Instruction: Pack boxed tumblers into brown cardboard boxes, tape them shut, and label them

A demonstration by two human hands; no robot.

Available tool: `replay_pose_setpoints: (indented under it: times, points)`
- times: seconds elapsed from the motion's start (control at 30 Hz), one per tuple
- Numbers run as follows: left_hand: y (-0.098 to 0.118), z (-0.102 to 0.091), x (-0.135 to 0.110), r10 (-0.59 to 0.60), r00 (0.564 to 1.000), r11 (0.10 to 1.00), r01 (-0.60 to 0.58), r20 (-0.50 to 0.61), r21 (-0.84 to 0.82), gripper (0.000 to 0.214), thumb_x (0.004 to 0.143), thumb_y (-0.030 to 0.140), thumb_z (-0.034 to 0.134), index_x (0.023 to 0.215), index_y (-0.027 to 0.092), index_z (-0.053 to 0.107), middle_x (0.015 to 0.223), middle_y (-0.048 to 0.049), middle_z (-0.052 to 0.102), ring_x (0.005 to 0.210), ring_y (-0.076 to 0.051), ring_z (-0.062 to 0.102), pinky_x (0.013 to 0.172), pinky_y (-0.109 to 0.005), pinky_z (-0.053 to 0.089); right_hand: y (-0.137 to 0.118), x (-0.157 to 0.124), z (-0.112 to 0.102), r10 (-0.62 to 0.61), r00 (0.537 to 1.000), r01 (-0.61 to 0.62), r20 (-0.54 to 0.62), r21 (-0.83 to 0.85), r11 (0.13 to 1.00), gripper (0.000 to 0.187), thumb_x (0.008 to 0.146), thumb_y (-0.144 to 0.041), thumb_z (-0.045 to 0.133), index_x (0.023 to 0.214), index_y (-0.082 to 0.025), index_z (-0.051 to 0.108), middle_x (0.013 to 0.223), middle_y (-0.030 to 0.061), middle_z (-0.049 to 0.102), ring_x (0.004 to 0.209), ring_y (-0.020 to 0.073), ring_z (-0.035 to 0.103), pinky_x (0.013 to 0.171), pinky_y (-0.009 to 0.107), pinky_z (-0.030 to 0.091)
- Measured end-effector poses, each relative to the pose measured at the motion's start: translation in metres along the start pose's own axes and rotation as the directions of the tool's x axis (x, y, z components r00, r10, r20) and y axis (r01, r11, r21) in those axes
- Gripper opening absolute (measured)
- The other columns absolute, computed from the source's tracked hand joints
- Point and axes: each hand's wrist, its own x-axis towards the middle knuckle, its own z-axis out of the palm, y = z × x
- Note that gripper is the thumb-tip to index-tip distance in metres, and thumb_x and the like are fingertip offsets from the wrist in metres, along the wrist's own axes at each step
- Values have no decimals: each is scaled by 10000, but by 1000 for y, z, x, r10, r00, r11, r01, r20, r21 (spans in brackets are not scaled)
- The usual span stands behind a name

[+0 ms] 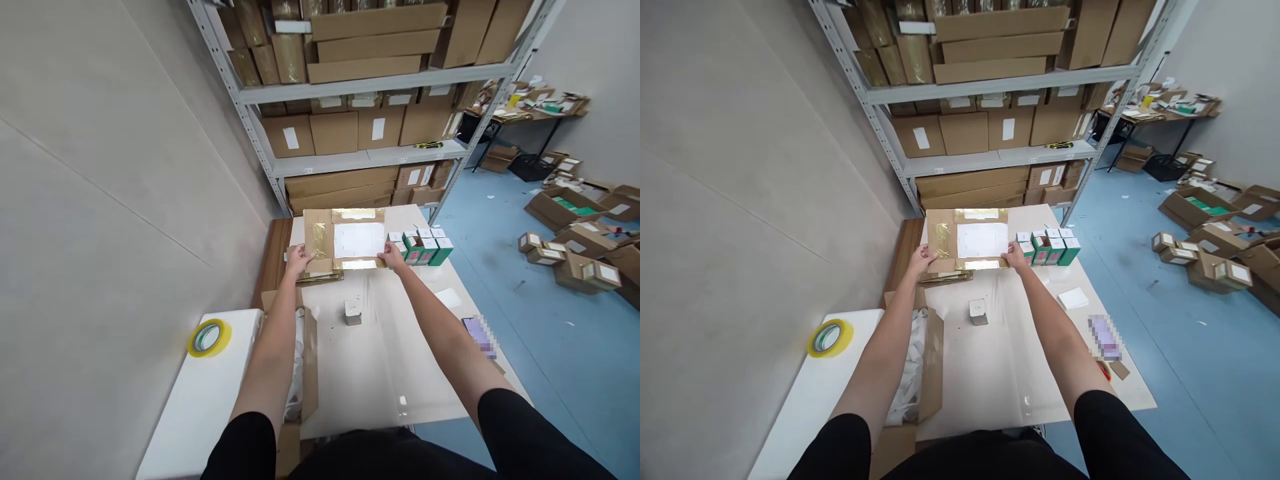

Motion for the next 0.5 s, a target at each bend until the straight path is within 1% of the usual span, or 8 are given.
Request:
replay_pose_setpoints:
  times: [0.13, 0.2, 0.27, 0.33, 0.4, 0.5]
  points:
    - [29, 33, -38, 66, 993, 978, -44, -102, 205, 422, 745, 274, 833, 1113, 195, 641, 789, -15, 683, 801, -215, 689, 755, -303, 532, -5, -24, -43, -97, 995, 95, -16, -78, 992, 389, 663, -296, 697, 1013, -244, 536, 717, -83, 493, 733, 183, 577, 744, 313, 524]
    - [39, 50, -60, 95, 983, 961, -50, -154, 273, 389, 754, 248, 793, 1106, 191, 635, 766, 0, 656, 793, -209, 678, 768, -299, 519, -5, -39, -65, -121, 992, 117, -28, -113, 987, 385, 674, -297, 680, 1031, -243, 545, 723, -77, 509, 744, 193, 586, 762, 325, 523]
    - [45, 69, -84, 108, 978, 948, -46, -180, 315, 384, 760, 254, 768, 1111, 192, 627, 735, 20, 621, 759, -200, 658, 765, -297, 507, -1, -56, -88, -132, 990, 125, -39, -151, 981, 382, 683, -292, 670, 1044, -239, 557, 730, -67, 535, 751, 203, 596, 777, 337, 520]
    - [47, 89, -109, 103, 980, 943, -40, -173, 331, 373, 761, 274, 757, 1100, 201, 618, 708, 34, 591, 729, -198, 641, 753, -297, 500, 9, -75, -111, -134, 989, 121, -58, -185, 975, 385, 684, -283, 668, 1053, -234, 567, 740, -58, 556, 754, 210, 600, 786, 345, 516]
    - [44, 108, -136, 101, 984, 946, -50, -144, 319, 355, 755, 289, 755, 1069, 215, 607, 726, 30, 601, 742, -201, 646, 758, -299, 503, 24, -95, -134, -124, 990, 108, -69, -209, 972, 387, 683, -276, 669, 1057, -230, 580, 754, -51, 570, 763, 213, 605, 787, 342, 515]
    - [34, 132, -180, 120, 989, 963, -95, -83, 254, 344, 736, 291, 761, 1023, 222, 584, 866, -13, 676, 853, -212, 681, 820, -311, 521, 54, -129, -162, -65, 996, 48, -68, -228, 972, 388, 698, -275, 670, 1076, -226, 600, 792, -39, 598, 792, 207, 628, 789, 320, 520]
